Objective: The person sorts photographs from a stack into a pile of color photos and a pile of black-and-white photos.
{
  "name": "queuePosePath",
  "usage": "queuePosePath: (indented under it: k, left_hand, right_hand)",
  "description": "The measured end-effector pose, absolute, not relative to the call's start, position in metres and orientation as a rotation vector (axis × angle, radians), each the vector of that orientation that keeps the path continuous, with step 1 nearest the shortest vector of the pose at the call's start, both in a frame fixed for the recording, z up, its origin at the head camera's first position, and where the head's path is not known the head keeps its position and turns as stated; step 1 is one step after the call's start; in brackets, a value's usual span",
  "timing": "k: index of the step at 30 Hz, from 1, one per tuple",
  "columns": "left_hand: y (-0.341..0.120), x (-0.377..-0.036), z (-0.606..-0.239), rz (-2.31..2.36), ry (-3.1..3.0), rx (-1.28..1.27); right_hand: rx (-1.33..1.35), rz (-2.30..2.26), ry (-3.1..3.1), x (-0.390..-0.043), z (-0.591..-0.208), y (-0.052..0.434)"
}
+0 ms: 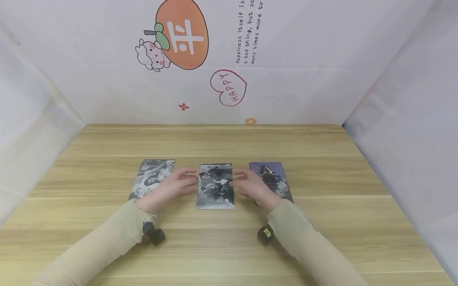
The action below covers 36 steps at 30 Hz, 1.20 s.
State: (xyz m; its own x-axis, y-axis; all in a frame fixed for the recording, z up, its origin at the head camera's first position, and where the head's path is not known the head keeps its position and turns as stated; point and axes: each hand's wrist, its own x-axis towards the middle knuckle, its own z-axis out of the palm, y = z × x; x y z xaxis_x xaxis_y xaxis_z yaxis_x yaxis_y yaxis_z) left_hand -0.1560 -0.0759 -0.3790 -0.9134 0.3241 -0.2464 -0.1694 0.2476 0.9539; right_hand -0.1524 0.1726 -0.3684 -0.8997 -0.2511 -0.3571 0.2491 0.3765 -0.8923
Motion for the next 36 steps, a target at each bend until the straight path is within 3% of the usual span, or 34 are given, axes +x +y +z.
queuePosePath:
  k: [36]
  left_hand:
    - [-0.0717, -0.1558, -0.3848, 1.808, 2.068, 0.134]
  right_hand:
    - [0.039, -1.644, 2.239, -0.1481, -0.3745, 0.1661]
